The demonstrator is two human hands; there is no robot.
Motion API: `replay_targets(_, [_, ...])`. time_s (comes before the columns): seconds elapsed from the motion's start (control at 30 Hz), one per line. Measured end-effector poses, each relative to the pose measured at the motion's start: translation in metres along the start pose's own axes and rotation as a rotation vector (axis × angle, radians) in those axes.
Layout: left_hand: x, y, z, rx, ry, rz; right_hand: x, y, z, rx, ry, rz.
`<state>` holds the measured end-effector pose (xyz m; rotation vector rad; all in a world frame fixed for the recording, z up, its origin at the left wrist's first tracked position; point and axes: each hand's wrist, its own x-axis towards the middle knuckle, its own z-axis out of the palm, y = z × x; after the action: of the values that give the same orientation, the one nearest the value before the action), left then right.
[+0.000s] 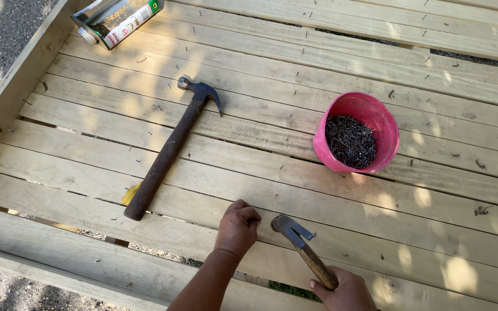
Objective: The person repeatedly picks nails from a pink bucket and hammers them into a wooden pallet using a claw hammer. The task continues across multiple planks with the hammer and bucket remaining in view.
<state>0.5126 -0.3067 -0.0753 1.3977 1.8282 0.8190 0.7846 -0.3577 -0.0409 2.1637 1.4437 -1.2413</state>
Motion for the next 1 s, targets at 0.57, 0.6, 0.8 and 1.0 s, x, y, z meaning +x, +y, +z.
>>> replay_targets(0.57, [0.035,0.043,-0.008,-0.183,0.035,-0.186,0.008,0.002,-0.060,-0.025,0.180,-0.096])
replay_targets(0.6, [0.044,0.056,-0.010,-0.245,0.092,-0.173,0.012,0.000,-0.072,-0.073,0.209,-0.093])
replay_targets(0.8, [0.100,0.162,0.019,-0.224,0.098,0.247,0.024,-0.005,-0.097,-0.168,0.197,-0.153])
replay_targets(1.0, [0.137,0.221,0.081,0.217,-0.287,0.366,0.026,-0.007,-0.097,-0.222,0.105,-0.112])
